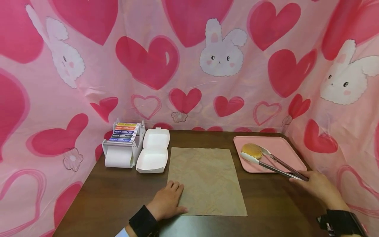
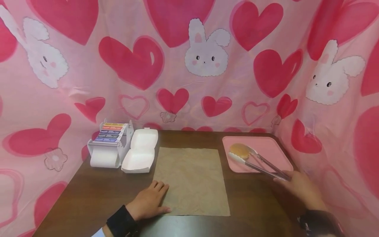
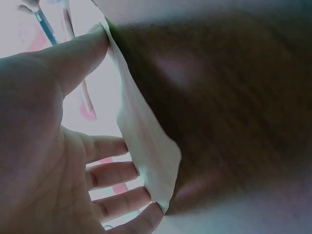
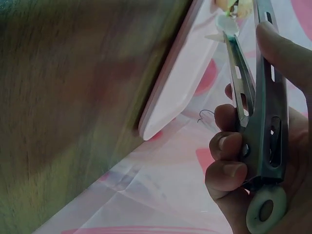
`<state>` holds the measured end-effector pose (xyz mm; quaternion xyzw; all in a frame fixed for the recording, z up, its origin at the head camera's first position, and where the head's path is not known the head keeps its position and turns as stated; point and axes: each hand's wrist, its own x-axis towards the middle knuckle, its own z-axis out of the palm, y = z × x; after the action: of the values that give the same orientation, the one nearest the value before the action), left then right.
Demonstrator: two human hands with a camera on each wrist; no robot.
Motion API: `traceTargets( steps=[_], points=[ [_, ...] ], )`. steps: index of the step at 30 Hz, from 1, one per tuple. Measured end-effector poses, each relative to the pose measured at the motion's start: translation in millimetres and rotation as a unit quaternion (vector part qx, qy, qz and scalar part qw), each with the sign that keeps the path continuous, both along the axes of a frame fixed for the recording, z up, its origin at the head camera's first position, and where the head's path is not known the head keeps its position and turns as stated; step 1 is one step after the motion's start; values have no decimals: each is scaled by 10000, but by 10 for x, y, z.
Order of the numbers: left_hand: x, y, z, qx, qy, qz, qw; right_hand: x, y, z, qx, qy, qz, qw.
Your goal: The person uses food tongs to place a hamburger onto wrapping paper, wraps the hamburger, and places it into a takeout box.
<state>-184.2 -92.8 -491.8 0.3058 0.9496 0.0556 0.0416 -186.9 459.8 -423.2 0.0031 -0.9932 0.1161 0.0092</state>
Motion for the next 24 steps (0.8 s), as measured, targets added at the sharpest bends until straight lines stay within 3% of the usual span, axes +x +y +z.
traceTargets(
  steps=[11, 15, 19, 24],
  points=[
    [-22, 15, -10, -110, -110, 58, 9999, -1, 12, -14, 90, 83, -15, 9999],
    [-23, 12, -16, -118, -132, 68, 9998, 12, -38, -16, 61, 338, 81, 9994],
    [-15, 11, -4, -111, -132, 69, 9998, 43, -198, 9, -35, 669, 315, 9973],
    [-13, 15, 4, -119, -146, 61, 9998, 62, -515, 37, -207, 692, 540, 9959]
  ],
)
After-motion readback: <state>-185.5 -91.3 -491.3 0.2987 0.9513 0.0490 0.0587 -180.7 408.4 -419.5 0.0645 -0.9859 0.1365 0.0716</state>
